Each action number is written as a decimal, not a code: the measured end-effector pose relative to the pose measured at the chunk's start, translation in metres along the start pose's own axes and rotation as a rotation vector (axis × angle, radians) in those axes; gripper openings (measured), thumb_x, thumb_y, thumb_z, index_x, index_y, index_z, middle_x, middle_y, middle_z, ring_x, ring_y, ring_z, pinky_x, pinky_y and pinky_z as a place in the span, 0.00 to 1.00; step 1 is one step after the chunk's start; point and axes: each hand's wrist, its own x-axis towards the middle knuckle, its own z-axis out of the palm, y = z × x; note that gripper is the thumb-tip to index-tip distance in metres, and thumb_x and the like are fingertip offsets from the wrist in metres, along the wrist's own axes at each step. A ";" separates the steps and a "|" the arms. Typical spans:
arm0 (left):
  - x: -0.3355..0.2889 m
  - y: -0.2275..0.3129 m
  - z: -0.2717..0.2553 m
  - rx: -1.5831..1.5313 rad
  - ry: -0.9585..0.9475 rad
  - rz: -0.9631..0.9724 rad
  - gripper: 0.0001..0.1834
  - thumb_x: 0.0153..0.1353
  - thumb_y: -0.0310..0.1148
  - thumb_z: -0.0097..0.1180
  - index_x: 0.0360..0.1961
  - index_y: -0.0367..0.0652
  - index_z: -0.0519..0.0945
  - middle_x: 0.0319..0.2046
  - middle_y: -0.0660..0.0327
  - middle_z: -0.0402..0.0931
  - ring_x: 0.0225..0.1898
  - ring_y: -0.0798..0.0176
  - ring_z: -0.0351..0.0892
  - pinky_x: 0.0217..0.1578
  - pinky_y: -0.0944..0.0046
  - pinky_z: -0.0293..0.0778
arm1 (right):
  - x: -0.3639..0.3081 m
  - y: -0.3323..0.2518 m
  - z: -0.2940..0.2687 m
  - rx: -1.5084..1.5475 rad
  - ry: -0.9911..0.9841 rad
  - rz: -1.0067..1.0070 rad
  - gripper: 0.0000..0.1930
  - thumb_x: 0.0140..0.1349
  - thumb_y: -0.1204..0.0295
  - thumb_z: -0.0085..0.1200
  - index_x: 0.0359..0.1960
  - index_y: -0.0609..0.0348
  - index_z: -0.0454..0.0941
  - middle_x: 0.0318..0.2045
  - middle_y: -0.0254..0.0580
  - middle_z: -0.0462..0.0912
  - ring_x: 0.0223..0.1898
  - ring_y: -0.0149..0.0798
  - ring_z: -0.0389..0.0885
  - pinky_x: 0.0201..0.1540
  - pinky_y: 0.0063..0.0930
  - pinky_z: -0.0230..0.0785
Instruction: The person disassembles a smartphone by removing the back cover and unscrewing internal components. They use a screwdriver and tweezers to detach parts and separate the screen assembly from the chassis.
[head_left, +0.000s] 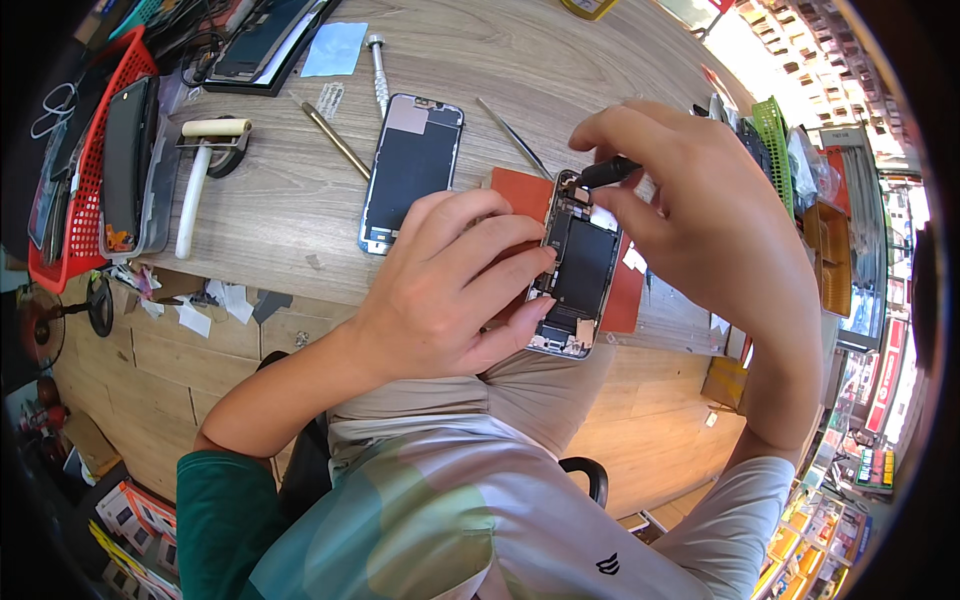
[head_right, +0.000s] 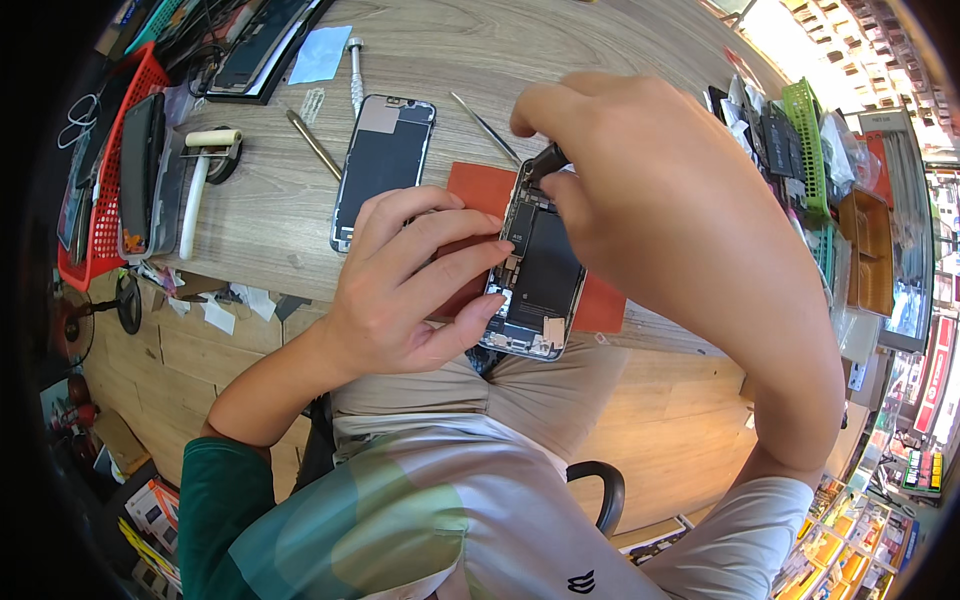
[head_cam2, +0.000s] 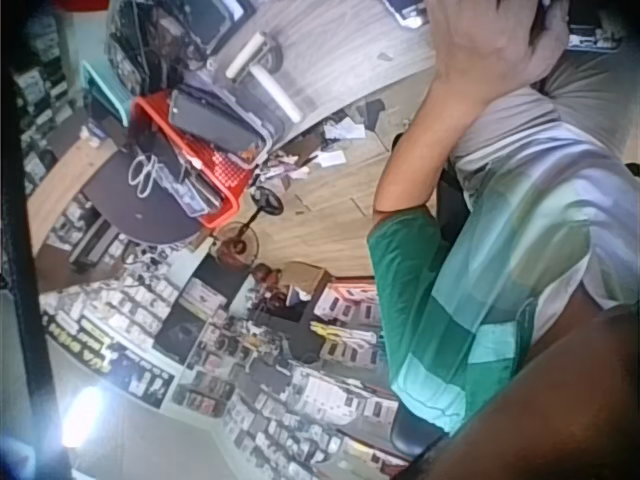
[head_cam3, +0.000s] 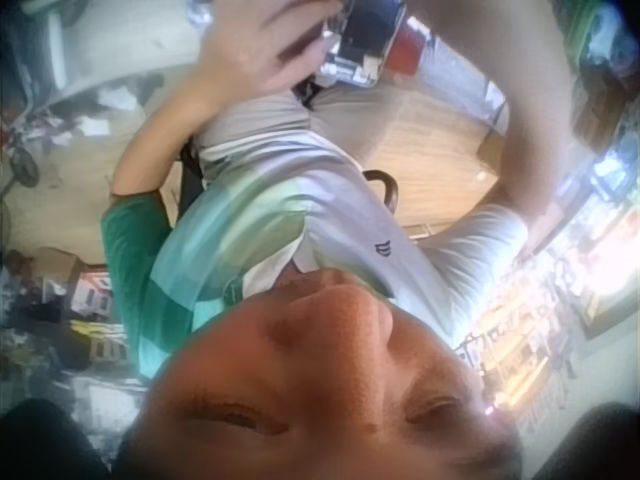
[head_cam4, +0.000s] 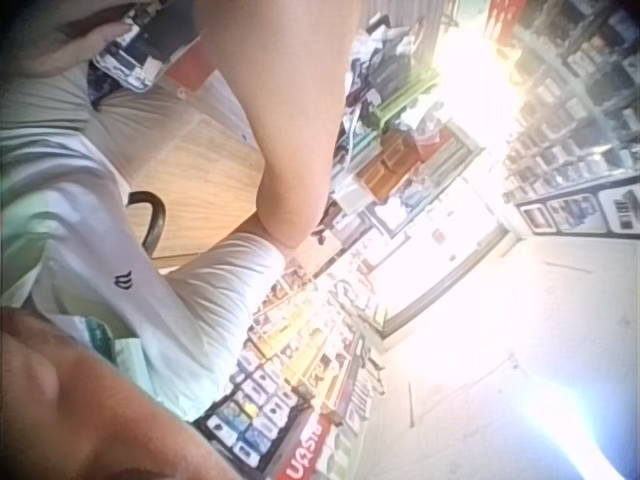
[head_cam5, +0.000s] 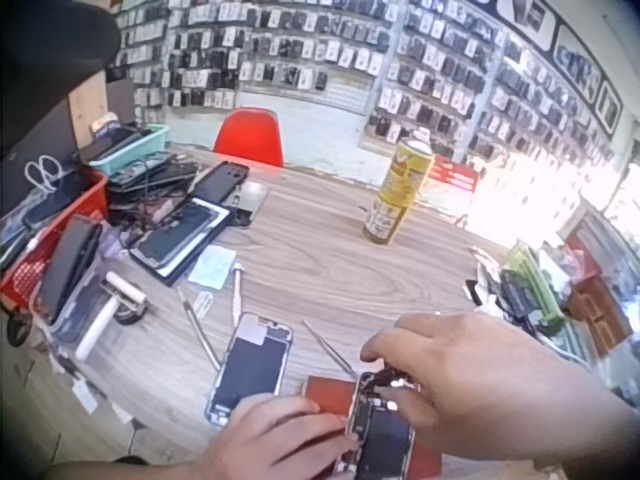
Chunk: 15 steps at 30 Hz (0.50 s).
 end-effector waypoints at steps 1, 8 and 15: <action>0.000 0.000 0.000 -0.004 -0.002 -0.001 0.24 0.50 0.32 0.78 0.51 0.41 0.91 0.56 0.56 0.87 0.57 0.45 0.82 0.56 0.45 0.76 | -0.001 0.000 -0.001 -0.004 -0.009 0.015 0.13 0.65 0.72 0.73 0.49 0.62 0.88 0.36 0.52 0.91 0.32 0.52 0.89 0.38 0.42 0.80; 0.001 0.000 0.000 0.016 -0.002 -0.002 0.23 0.52 0.33 0.77 0.51 0.41 0.91 0.55 0.57 0.87 0.57 0.46 0.82 0.57 0.46 0.76 | -0.004 0.000 -0.005 0.047 -0.015 -0.016 0.11 0.65 0.79 0.70 0.48 0.64 0.87 0.41 0.48 0.90 0.35 0.48 0.90 0.36 0.36 0.81; 0.001 0.000 0.001 0.021 -0.001 0.001 0.23 0.52 0.32 0.77 0.51 0.41 0.91 0.55 0.57 0.87 0.57 0.46 0.82 0.57 0.46 0.75 | -0.010 0.002 -0.006 0.078 0.016 -0.026 0.11 0.64 0.81 0.69 0.47 0.63 0.87 0.41 0.46 0.90 0.34 0.46 0.90 0.35 0.33 0.81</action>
